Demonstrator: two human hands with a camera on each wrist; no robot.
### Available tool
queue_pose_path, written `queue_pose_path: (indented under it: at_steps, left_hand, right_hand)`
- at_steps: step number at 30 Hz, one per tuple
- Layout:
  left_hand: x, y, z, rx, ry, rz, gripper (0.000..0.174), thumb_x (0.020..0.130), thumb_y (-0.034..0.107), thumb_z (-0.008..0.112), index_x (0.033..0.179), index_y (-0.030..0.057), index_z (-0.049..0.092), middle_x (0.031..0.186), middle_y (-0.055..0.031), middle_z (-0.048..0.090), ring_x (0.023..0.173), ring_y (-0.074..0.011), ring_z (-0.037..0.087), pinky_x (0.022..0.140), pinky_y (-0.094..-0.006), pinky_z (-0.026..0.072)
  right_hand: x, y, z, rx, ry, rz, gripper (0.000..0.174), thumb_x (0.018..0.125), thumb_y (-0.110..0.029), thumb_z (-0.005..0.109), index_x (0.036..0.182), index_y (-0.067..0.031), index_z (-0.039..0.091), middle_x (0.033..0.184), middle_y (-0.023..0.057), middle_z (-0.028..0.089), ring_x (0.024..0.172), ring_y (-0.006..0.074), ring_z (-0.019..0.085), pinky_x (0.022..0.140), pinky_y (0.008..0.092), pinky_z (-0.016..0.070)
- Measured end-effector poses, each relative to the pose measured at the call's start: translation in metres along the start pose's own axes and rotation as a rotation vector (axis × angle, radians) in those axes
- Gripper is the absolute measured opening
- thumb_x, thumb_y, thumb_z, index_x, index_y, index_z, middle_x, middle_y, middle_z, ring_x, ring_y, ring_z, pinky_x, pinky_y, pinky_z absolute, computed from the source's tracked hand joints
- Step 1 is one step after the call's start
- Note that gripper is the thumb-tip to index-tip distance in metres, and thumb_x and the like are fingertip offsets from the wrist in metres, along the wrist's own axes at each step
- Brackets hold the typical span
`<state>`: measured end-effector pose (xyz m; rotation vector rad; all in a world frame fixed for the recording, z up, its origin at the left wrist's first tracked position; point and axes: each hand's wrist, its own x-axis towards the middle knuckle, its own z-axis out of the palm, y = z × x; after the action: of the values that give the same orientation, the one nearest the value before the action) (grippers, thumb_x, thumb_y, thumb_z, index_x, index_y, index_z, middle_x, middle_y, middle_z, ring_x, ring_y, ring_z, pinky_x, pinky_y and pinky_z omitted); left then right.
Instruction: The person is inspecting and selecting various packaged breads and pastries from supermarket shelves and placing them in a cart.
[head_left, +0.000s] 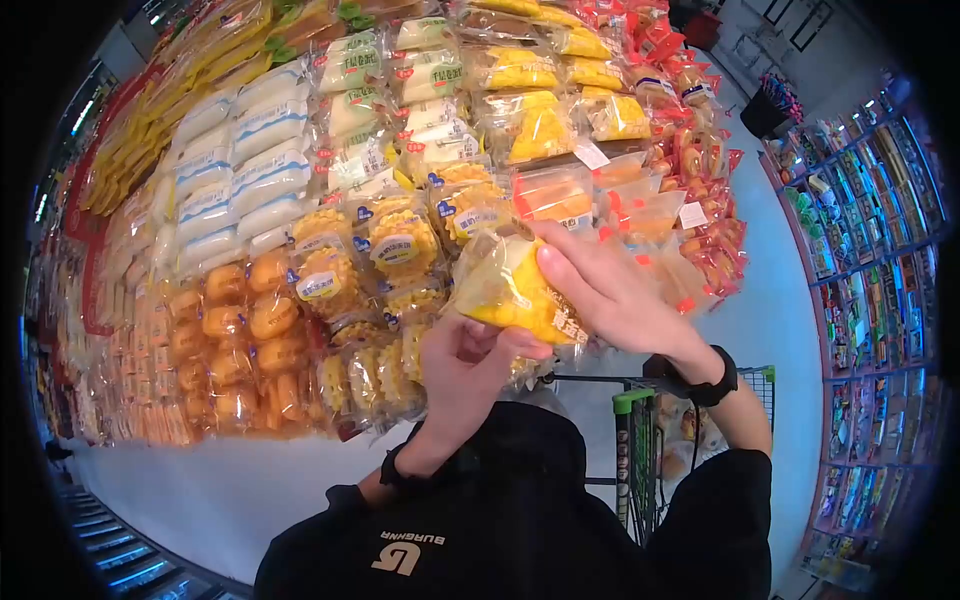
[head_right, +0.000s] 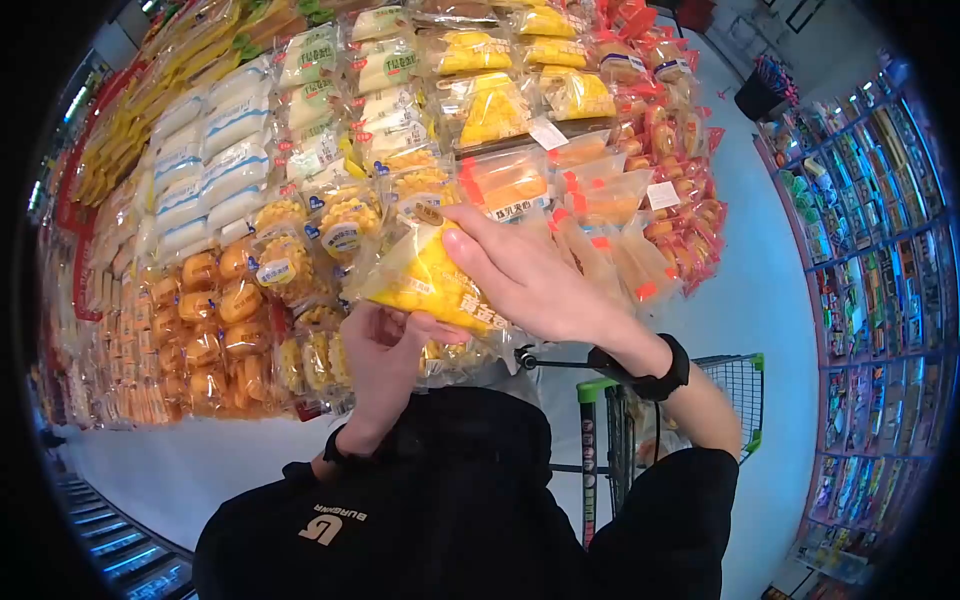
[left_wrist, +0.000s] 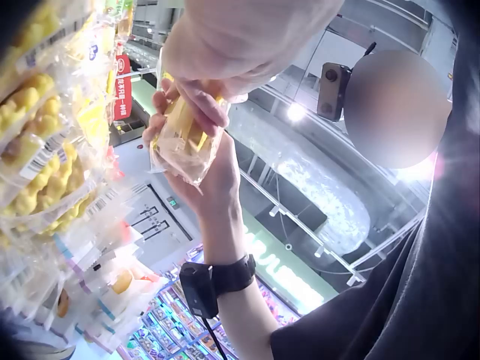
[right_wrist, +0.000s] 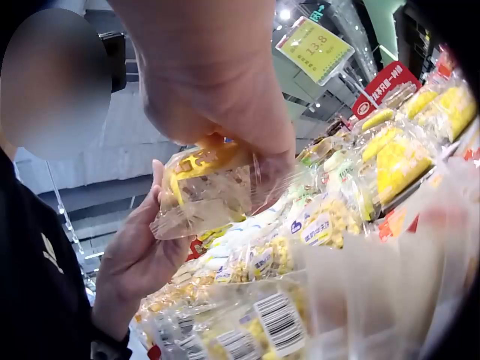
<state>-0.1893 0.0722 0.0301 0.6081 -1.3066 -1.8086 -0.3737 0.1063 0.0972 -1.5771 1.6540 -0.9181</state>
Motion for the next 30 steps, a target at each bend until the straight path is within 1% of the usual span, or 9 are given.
queue_pose_path:
  at_steps: [3, 7, 9, 10, 12, 18, 25, 28, 30]
  left_hand:
    - [-0.001, -0.004, 0.003, -0.071, -0.065, 0.252, 0.027, 0.088, -0.004, 0.065, 0.115, -0.0043, 0.061, 0.101, -0.0167, 0.070, 0.085, -0.0262, 0.072, 0.074, -0.0290, 0.0581]
    - [0.002, 0.016, 0.021, 0.615, 0.049, 0.646, 0.031, 0.077, -0.004, 0.076, 0.106, -0.0013, 0.067, 0.107, -0.0138, 0.071, 0.082, -0.0217, 0.068, 0.069, -0.0270, 0.0539]
    - [0.006, 0.019, 0.025, 0.789, 0.029, 0.864, 0.037, 0.069, -0.004, 0.082, 0.102, -0.0016, 0.067, 0.109, -0.0148, 0.070, 0.072, -0.0150, 0.062, 0.062, -0.0242, 0.0500]
    - [0.008, 0.012, 0.023, 0.798, 0.052, 0.953, 0.044, 0.062, 0.001, 0.087, 0.101, 0.0047, 0.068, 0.109, -0.0110, 0.070, 0.085, -0.0199, 0.061, 0.071, -0.0291, 0.0512]
    - [0.004, 0.011, 0.023, 0.857, 0.096, 0.973, 0.045, 0.064, 0.007, 0.087, 0.105, 0.0097, 0.070, 0.113, -0.0057, 0.068, 0.093, -0.0212, 0.060, 0.079, -0.0311, 0.0506]
    - [0.000, 0.009, 0.009, 0.902, 0.016, 0.845, 0.052, 0.060, 0.007, 0.085, 0.110, 0.0116, 0.069, 0.118, -0.0049, 0.064, 0.109, -0.0272, 0.059, 0.091, -0.0352, 0.0495]
    - [0.005, 0.012, 0.008, 0.891, -0.018, 0.887, 0.054, 0.059, 0.002, 0.083, 0.112, 0.0058, 0.069, 0.118, -0.0077, 0.066, 0.106, -0.0275, 0.062, 0.088, -0.0347, 0.0517]
    - [0.006, 0.012, 0.009, 0.876, -0.014, 0.879, 0.054, 0.060, 0.001, 0.083, 0.112, 0.0051, 0.069, 0.118, -0.0079, 0.066, 0.105, -0.0275, 0.062, 0.089, -0.0343, 0.0517]
    - [0.008, 0.012, 0.009, 0.870, -0.008, 0.882, 0.053, 0.060, 0.001, 0.083, 0.111, 0.0050, 0.069, 0.117, -0.0079, 0.067, 0.106, -0.0274, 0.062, 0.089, -0.0340, 0.0518]
  right_hand:
    - [-0.001, 0.006, 0.025, 0.627, 0.115, 0.157, 0.051, 0.104, -0.038, 0.036, 0.138, -0.0003, 0.043, 0.114, 0.0144, 0.061, 0.100, 0.0212, 0.061, 0.088, 0.0344, 0.0473]
    - [-0.003, 0.005, 0.050, 1.321, 0.087, 0.021, 0.063, 0.100, -0.049, 0.036, 0.141, -0.0007, 0.039, 0.109, 0.0077, 0.057, 0.095, 0.0152, 0.057, 0.083, 0.0293, 0.0489]
    - [-0.002, 0.008, 0.061, 1.451, 0.152, -0.038, 0.060, 0.098, -0.056, 0.033, 0.121, -0.0028, 0.047, 0.094, 0.0052, 0.051, 0.087, 0.0155, 0.050, 0.084, 0.0307, 0.0447]
    - [0.001, 0.020, 0.068, 1.571, 0.161, -0.115, 0.058, 0.099, -0.058, 0.030, 0.112, -0.0043, 0.049, 0.091, 0.0053, 0.050, 0.085, 0.0172, 0.049, 0.083, 0.0318, 0.0439]
    - [0.005, 0.023, 0.077, 1.738, 0.225, -0.256, 0.054, 0.100, -0.061, 0.028, 0.086, -0.0106, 0.041, 0.080, 0.0031, 0.042, 0.078, 0.0180, 0.041, 0.081, 0.0322, 0.0389]
    - [0.011, 0.030, 0.076, 1.845, 0.229, -0.450, 0.050, 0.099, -0.059, 0.033, 0.084, -0.0115, 0.040, 0.081, 0.0018, 0.040, 0.080, 0.0158, 0.039, 0.084, 0.0318, 0.0370]
    - [0.009, 0.033, 0.083, 1.828, 0.280, -0.489, 0.044, 0.090, -0.054, 0.051, 0.090, -0.0114, 0.041, 0.085, 0.0022, 0.040, 0.083, 0.0166, 0.041, 0.089, 0.0326, 0.0378]
    - [0.005, 0.023, 0.078, 1.834, 0.314, -0.383, 0.020, 0.091, -0.031, 0.051, 0.087, -0.0135, 0.041, 0.082, 0.0000, 0.040, 0.082, 0.0150, 0.041, 0.089, 0.0315, 0.0373]
    - [0.004, 0.022, 0.077, 1.827, 0.324, -0.364, 0.022, 0.091, -0.032, 0.051, 0.087, -0.0131, 0.041, 0.082, 0.0001, 0.040, 0.082, 0.0151, 0.041, 0.089, 0.0316, 0.0375]
